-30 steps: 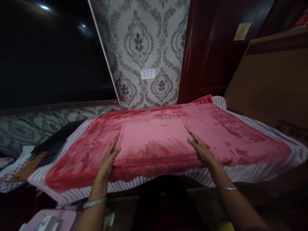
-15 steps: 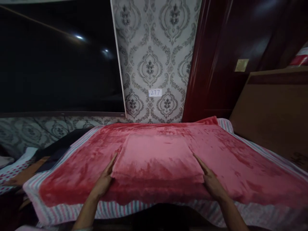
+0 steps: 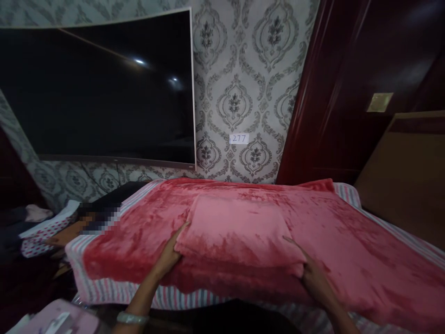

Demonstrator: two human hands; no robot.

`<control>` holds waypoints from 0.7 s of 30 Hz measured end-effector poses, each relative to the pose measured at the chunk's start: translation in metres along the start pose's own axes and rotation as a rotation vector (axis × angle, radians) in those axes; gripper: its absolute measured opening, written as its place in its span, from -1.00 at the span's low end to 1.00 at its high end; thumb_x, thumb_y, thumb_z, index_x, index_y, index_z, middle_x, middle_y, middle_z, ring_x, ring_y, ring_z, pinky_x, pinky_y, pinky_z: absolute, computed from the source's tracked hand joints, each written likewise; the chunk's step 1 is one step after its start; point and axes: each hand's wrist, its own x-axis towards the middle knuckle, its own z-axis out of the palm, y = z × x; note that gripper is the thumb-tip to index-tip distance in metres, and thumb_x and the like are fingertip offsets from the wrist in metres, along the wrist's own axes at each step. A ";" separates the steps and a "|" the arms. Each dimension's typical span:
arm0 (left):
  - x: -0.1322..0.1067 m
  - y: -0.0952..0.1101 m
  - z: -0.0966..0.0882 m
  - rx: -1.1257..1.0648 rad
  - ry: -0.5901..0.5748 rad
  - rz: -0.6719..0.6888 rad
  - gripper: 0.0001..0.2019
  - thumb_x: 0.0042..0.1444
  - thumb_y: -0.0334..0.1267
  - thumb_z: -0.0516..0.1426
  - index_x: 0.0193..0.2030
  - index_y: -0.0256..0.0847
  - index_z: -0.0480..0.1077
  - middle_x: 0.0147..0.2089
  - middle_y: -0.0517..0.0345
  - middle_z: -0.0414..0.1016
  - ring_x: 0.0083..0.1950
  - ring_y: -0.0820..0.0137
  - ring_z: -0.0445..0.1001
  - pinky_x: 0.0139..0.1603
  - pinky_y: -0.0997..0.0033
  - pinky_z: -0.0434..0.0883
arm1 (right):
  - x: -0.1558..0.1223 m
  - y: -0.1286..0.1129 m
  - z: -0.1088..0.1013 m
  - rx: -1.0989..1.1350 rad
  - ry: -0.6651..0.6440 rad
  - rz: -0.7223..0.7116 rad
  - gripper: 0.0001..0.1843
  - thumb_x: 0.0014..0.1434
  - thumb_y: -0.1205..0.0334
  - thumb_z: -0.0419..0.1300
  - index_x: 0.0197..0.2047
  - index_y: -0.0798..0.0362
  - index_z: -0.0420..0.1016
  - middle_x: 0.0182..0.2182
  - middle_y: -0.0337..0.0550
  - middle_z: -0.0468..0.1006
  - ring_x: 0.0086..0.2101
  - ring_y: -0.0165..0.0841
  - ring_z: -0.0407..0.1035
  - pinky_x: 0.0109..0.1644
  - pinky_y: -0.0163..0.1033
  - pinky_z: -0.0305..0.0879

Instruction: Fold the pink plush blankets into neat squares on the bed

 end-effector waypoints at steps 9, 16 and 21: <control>0.052 0.048 -0.020 0.026 0.230 0.201 -0.50 -0.05 0.17 0.21 -0.11 -0.16 0.56 0.19 -0.09 0.44 0.26 0.10 0.37 0.33 0.12 0.31 | 0.045 -0.044 -0.018 0.050 0.283 0.053 -0.60 0.02 -0.09 0.10 -0.30 -0.02 0.64 -0.32 -0.08 0.67 -0.22 -0.02 0.53 -0.09 0.05 0.51; 0.097 0.146 -0.042 -0.204 0.358 0.198 -0.42 -0.04 0.28 0.23 -0.19 -0.25 0.50 -0.21 0.06 0.57 -0.09 0.20 0.50 -0.05 0.28 0.47 | 0.100 -0.114 -0.070 0.044 0.648 -0.109 -0.63 0.08 -0.13 0.21 -0.25 0.01 0.50 -0.31 -0.13 0.56 -0.28 -0.21 0.41 -0.15 -0.12 0.39; 0.140 0.157 -0.041 -0.287 0.308 0.139 -0.41 -0.06 0.27 0.26 -0.23 -0.32 0.51 -0.32 0.10 0.55 -0.28 0.34 0.47 -0.27 0.41 0.40 | 0.139 -0.105 -0.070 0.121 0.540 -0.007 -0.51 0.18 -0.25 0.14 -0.41 0.04 0.42 -0.53 -0.23 0.40 -0.46 -0.34 0.26 -0.39 -0.24 0.27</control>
